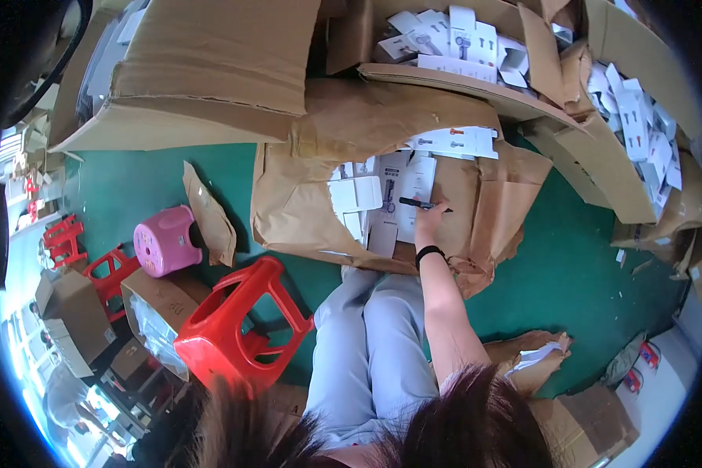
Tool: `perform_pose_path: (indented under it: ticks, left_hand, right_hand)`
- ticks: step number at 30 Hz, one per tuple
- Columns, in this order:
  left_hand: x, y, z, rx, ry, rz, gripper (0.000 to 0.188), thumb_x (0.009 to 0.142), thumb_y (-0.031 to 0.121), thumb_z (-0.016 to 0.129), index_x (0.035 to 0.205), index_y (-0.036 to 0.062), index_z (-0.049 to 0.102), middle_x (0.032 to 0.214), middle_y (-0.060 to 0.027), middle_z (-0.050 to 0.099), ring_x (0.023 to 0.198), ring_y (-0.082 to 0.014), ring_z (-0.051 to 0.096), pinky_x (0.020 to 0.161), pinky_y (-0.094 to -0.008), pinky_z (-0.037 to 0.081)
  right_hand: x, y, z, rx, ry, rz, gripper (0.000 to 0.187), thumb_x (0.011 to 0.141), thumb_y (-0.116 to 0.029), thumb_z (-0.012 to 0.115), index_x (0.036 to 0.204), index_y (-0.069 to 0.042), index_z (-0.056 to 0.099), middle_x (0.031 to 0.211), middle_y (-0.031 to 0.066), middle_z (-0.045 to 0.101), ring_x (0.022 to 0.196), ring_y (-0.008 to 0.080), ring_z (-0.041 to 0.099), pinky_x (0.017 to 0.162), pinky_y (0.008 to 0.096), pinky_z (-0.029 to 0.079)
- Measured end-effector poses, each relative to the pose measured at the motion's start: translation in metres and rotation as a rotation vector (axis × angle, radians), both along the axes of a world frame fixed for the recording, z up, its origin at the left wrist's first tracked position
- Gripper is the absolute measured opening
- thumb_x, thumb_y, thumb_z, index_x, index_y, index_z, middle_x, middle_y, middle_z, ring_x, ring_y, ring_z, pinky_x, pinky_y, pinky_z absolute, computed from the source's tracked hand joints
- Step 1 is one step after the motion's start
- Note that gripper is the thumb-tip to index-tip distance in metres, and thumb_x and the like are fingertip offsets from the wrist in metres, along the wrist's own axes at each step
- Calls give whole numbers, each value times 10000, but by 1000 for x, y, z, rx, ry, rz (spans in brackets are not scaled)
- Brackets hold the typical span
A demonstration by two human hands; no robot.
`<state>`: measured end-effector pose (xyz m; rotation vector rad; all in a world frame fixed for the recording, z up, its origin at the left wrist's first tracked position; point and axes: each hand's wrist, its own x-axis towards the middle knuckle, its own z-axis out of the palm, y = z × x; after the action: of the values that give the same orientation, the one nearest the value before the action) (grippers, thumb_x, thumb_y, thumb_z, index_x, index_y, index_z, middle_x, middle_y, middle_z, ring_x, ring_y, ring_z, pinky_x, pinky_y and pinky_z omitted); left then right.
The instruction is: Marking individual white cardboard packaging components with a marker and sorting them into stacks.
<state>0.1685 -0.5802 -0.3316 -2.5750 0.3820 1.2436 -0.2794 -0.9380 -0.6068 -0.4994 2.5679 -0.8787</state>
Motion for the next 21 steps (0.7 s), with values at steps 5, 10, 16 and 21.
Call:
perform_pose_path:
  ticks: [5,10,16,21]
  left_hand:
    - [-15,32,15,-19,89,136,329,690,157,614,981,42,513,818,-106,559,717,-212,541,638,-333,449]
    - [-54,43,61,-107,210,294,330,681,140,619,977,41,515,796,-106,564,692,-210,546,624,-325,452]
    - [-145,179,143,-429,145,734,323,671,113,623,967,40,517,762,-101,563,660,-188,548,573,-297,454]
    - [-211,191,208,-440,75,836,299,686,129,617,953,42,512,731,-77,561,631,-154,542,518,-270,446]
  right_hand:
    - [-28,6,-9,-48,-415,84,575,610,-187,760,1017,17,410,820,119,547,754,216,541,703,313,435]
    - [-70,10,36,-312,-365,-36,375,646,-102,714,933,20,505,813,105,584,751,173,544,687,308,438]
    - [-90,69,225,-450,-543,201,329,738,-95,617,1024,30,510,973,108,554,797,211,554,688,364,495]
    - [-124,121,394,-325,-945,295,539,766,-170,608,1208,-25,336,1138,155,455,936,298,519,759,437,468]
